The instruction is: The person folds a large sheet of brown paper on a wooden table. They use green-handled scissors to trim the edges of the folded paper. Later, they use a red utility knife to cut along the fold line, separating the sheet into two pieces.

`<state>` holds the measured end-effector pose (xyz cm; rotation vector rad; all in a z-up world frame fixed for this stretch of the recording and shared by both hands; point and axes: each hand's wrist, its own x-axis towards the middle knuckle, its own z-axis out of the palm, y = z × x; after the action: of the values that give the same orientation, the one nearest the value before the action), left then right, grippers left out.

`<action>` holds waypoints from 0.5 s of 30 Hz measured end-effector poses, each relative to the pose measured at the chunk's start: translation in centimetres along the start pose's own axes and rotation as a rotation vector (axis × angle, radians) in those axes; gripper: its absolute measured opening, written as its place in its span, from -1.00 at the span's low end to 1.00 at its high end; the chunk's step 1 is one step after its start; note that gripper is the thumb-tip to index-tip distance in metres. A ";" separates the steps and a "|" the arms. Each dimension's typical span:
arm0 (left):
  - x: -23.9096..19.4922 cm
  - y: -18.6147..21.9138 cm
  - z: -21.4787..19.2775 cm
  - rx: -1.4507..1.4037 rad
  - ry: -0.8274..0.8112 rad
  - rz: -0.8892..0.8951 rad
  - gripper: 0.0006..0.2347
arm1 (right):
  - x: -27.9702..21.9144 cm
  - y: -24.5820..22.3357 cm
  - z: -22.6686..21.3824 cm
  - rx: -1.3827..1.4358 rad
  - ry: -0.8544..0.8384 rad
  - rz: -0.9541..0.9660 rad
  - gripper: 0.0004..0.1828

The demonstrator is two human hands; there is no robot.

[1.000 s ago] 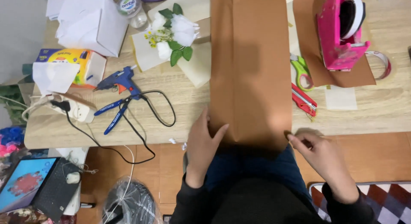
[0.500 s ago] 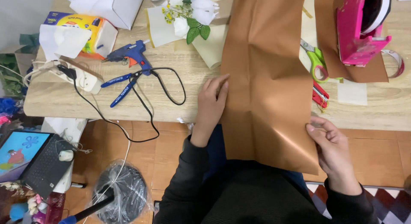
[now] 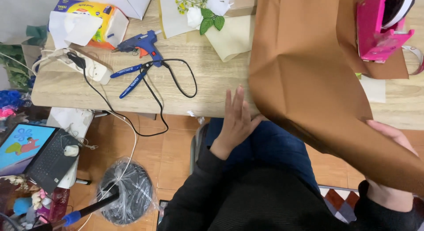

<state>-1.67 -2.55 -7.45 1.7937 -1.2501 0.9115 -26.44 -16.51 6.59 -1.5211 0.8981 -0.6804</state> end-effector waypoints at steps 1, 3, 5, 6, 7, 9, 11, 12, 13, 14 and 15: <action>0.1 0.6 0.6 -0.002 0.000 0.003 -0.03 | 0.0 0.4 0.0 0.002 0.003 -0.001 -0.45; 0.3 2.0 2.0 -0.039 0.055 -0.013 -0.03 | -0.1 1.1 -0.2 0.037 0.060 -0.061 -0.49; -0.1 3.3 3.9 -0.080 0.096 -0.016 0.00 | 0.1 1.8 -0.7 0.054 0.092 -0.091 -0.51; -0.4 3.9 4.8 -0.119 0.137 -0.023 0.03 | 0.1 2.2 -0.9 0.070 0.120 -0.119 -0.53; -0.1 4.3 5.0 -0.120 0.137 -0.022 0.03 | 0.2 2.5 -0.9 0.070 0.121 -0.119 -0.53; 0.3 5.1 5.6 -0.109 0.272 -0.061 0.00 | 0.4 3.2 -0.8 0.102 0.172 -0.178 -0.57; 0.6 5.1 5.7 -0.127 0.333 -0.049 0.02 | 0.4 3.9 -0.9 0.119 0.203 -0.207 -0.59; 0.8 5.1 5.8 -0.145 0.395 -0.039 0.03 | 0.4 4.3 -1.0 0.135 0.233 -0.238 -0.61; 0.7 4.6 4.8 -0.148 0.394 -0.038 0.03 | 0.8 4.5 -1.1 0.134 0.236 -0.238 -0.61; 0.5 4.0 3.9 -0.205 0.303 0.021 -0.31 | 1.1 4.7 -1.2 0.149 0.263 -0.267 -0.62; 0.4 3.4 3.0 -0.258 0.213 0.080 -0.61 | 1.5 4.9 -1.2 0.166 0.288 -0.298 -0.64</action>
<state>-4.41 -6.15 -7.81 1.4160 -1.2470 0.9143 -27.41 -18.55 1.86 -1.4422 0.8099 -1.1853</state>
